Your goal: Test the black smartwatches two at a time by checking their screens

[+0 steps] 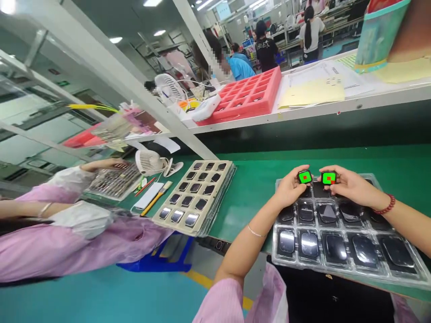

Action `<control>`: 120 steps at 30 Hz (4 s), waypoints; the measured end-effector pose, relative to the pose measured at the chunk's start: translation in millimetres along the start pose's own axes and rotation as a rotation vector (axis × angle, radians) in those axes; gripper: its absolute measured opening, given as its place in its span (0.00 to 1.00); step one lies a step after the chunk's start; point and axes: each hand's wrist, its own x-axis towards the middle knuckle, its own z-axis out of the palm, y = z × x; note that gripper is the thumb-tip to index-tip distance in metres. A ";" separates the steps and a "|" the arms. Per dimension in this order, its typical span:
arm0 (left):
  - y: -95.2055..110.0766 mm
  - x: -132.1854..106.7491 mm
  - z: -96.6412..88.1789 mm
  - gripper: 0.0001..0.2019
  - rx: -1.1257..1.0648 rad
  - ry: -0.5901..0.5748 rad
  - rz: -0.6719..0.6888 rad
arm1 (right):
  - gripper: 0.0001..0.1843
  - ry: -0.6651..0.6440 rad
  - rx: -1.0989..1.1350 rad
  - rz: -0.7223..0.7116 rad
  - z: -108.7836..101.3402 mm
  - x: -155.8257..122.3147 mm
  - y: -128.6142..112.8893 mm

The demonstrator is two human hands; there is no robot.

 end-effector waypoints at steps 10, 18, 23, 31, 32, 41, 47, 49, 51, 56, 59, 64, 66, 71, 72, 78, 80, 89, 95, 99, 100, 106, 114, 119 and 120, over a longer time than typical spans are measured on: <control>3.4 -0.8 -2.3 0.20 -0.015 -0.001 0.015 | 0.22 -0.020 -0.093 0.026 -1.1 0.0 -2.5; 8.2 -1.4 0.2 0.20 -0.028 0.022 -0.006 | 0.18 -0.042 -0.181 0.039 -1.3 -1.8 -9.9; 5.2 -1.5 0.4 0.23 -0.009 0.032 -0.011 | 0.21 -0.041 -0.106 0.023 0.0 -1.5 -10.6; 6.9 -1.6 -0.1 0.23 0.023 0.057 -0.011 | 0.20 -0.056 -0.120 0.035 -1.1 -0.8 -7.8; 6.6 -1.5 -0.2 0.22 0.025 0.058 -0.009 | 0.20 -0.056 -0.122 0.037 -1.1 -1.0 -7.8; 4.8 -2.4 -0.5 0.26 0.086 0.054 -0.030 | 0.21 -0.021 -0.135 0.017 0.7 -1.3 -11.1; 1.8 -1.6 -2.1 0.26 0.116 0.055 -0.007 | 0.18 -0.015 -0.153 0.011 0.9 -1.1 -8.9; 0.9 -0.9 -2.2 0.26 0.116 0.056 -0.008 | 0.19 -0.023 -0.132 0.005 1.3 -1.3 -7.7; 1.0 -0.2 -1.8 0.27 0.105 0.057 -0.012 | 0.21 -0.031 -0.109 -0.002 1.6 -1.2 -6.6; 4.9 -0.3 -0.1 0.28 0.058 0.066 -0.033 | 0.23 -0.052 -0.092 -0.009 2.5 -0.4 -4.4; 5.2 -0.7 -0.2 0.30 0.025 0.065 -0.040 | 0.24 -0.046 -0.072 -0.006 3.1 0.4 -2.9; 3.2 2.5 -6.5 0.41 -0.242 0.066 -0.072 | 0.36 0.045 0.081 0.056 -1.7 1.8 1.1; 4.9 4.7 -11.2 0.42 -0.382 0.067 -0.097 | 0.38 0.091 0.180 0.119 -7.1 2.1 1.7; 15.3 10.0 -23.0 0.24 -0.734 0.118 -0.253 | 0.22 0.081 0.480 0.293 -21.5 5.6 -2.4; 17.1 10.9 -25.0 0.25 -0.793 0.127 -0.303 | 0.24 0.063 0.531 0.327 -23.5 6.7 -3.6; 16.1 13.8 -29.0 0.28 -0.914 0.154 -0.382 | 0.26 0.055 0.617 0.347 -26.7 7.9 -5.9; 13.0 12.7 -25.4 0.22 -0.804 0.145 -0.318 | 0.18 0.059 0.583 0.301 -24.8 6.3 -4.9; 8.4 0.9 -1.5 0.33 -0.216 0.036 -0.106 | 0.29 0.058 0.157 0.101 -6.4 1.7 -2.2; 10.1 -0.6 0.6 0.22 -0.094 0.046 -0.077 | 0.25 0.046 -0.027 0.052 -2.1 0.6 -6.7; 9.3 -1.1 1.2 0.24 -0.054 0.048 -0.056 | 0.29 0.040 -0.043 0.042 -0.9 -0.2 -7.0; 9.1 -1.3 1.4 0.23 -0.055 0.048 -0.062 | 0.28 0.040 -0.050 0.043 -0.8 -0.4 -6.9; 10.3 -3.3 1.8 0.26 -0.030 0.035 -0.047 | 0.25 0.032 -0.056 0.045 -0.8 -1.4 -6.4; 11.2 -3.7 0.7 0.29 -0.021 0.027 -0.056 | 0.26 0.058 -0.059 0.063 -0.7 -1.5 -6.0; 8.9 -3.6 -0.3 0.25 -0.035 -0.007 -0.056 | 0.18 0.078 -0.110 0.026 0.6 -2.1 -7.3; 8.8 -3.5 -0.3 0.25 -0.032 -0.006 -0.055 | 0.18 0.078 -0.113 0.021 0.9 -2.2 -8.0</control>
